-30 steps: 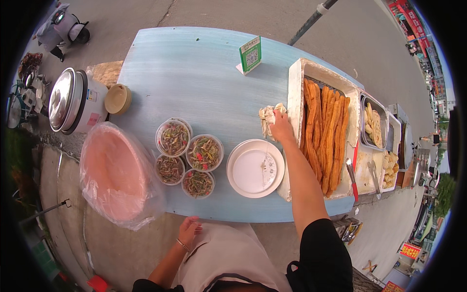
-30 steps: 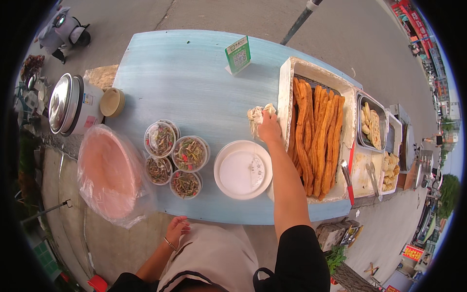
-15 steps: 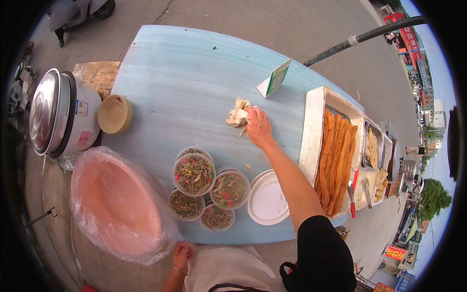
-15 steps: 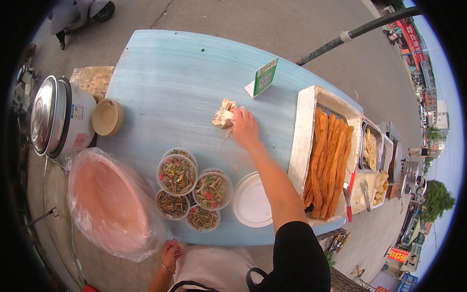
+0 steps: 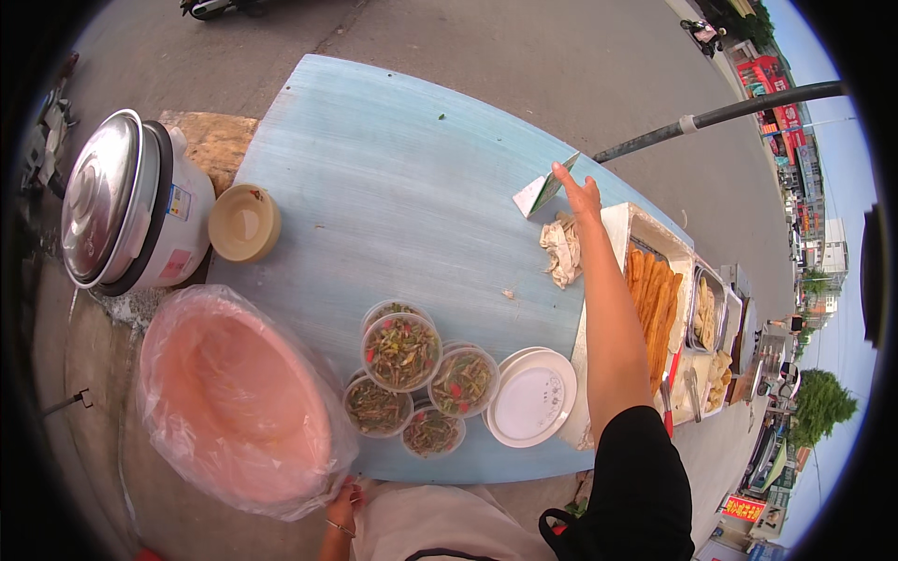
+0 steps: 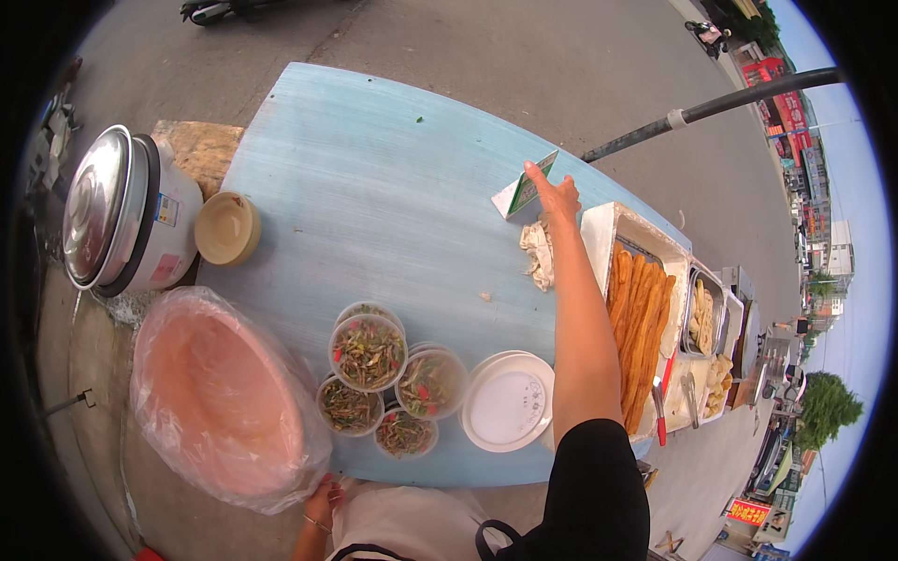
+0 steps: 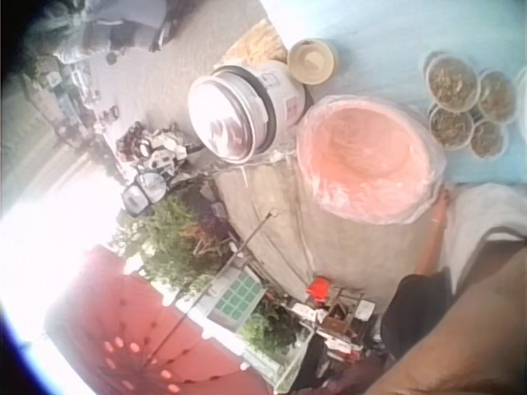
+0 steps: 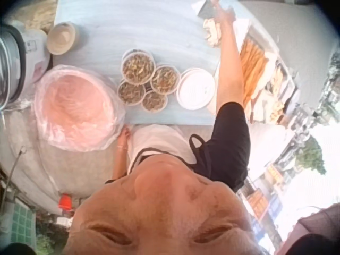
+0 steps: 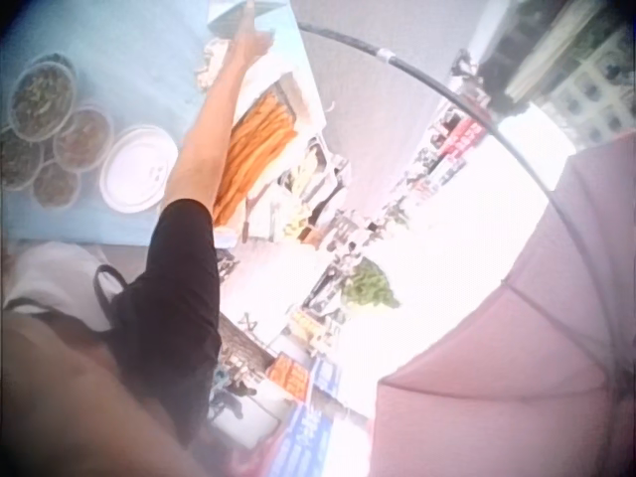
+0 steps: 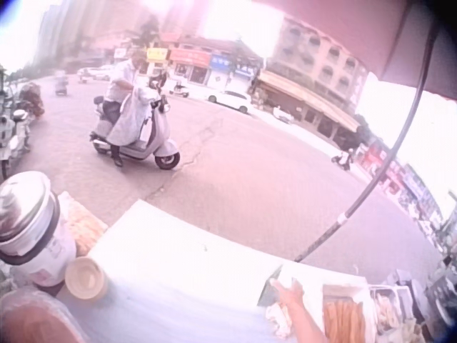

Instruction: The person arranges various fried and steamed pastries on a street food cart using tongs, then wipes the cart surface with a cloth. They move into a kitchen area, lift a large pot lid, and stir a mixture of chopped vegetables in a metal bowl using chopsticks.

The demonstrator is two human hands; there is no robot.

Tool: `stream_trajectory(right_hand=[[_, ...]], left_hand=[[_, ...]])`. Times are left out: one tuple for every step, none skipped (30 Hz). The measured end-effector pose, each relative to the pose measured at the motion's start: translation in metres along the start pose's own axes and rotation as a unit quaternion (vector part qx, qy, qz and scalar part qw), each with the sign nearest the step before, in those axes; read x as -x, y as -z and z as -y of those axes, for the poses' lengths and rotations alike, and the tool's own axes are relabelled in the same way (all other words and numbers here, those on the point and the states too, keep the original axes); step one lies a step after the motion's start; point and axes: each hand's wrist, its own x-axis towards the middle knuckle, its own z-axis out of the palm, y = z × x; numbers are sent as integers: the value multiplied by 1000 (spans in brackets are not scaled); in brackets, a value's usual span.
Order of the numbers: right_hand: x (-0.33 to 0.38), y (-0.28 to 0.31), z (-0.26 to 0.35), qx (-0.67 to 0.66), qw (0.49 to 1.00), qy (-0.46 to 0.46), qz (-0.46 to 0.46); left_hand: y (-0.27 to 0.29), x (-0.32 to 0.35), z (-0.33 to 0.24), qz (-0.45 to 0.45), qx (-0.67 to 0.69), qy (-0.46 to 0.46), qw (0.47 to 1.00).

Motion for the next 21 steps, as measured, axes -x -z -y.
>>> stream_trajectory(right_hand=[[0,-9,17,-48,998,-34,21],[1,-15,30,-96,992,-67,44],[-1,-17,34,-69,995,-45,62],[-3,-18,36,-41,996,-23,80],[0,-19,40,-12,995,-2,99],[5,-21,40,66,989,102,82],[13,-23,38,143,966,205,64],[25,-20,40,221,925,305,43],[41,-14,47,236,905,342,88],[42,-13,45,208,895,378,111],[45,-12,42,178,884,411,135],[48,-10,40,147,870,443,159],[46,-6,41,150,879,406,199],[44,-1,43,148,869,423,210],[41,3,43,147,858,439,222],[38,6,40,145,847,455,233],[35,8,34,134,865,432,218],[30,12,25,124,882,407,204],[27,17,15,113,897,383,189],[24,21,-3,161,914,313,204],[19,25,-25,206,923,243,216]], left_hand=[[1,-1,2,-1,-1,-1,1000],[1,-3,1,-2,-1,-4,1000],[1,-5,1,-3,-1,-6,1000],[2,-8,3,0,1,-10,1000],[4,-9,4,3,1,-12,1000],[6,-10,5,5,1,-14,1000],[10,-10,5,6,3,-13,1000],[9,-9,5,9,7,-11,1000],[10,-9,4,13,9,-8,1000],[14,-14,7,13,19,-9,1000],[18,-18,8,11,26,-11,1000],[22,-21,11,9,33,-12,999],[26,-22,14,10,22,-12,1000],[25,-20,10,11,11,-13,1000],[23,-18,7,11,-1,-13,1000],[21,-16,5,5,-12,-11,1000],[20,-12,4,-1,-25,-7,1000],[19,-9,3,-8,-37,-4,999],[19,-9,5,-11,-28,0,1000],[21,-11,7,-13,-23,5,1000],[21,-11,6,-14,-17,8,1000]])
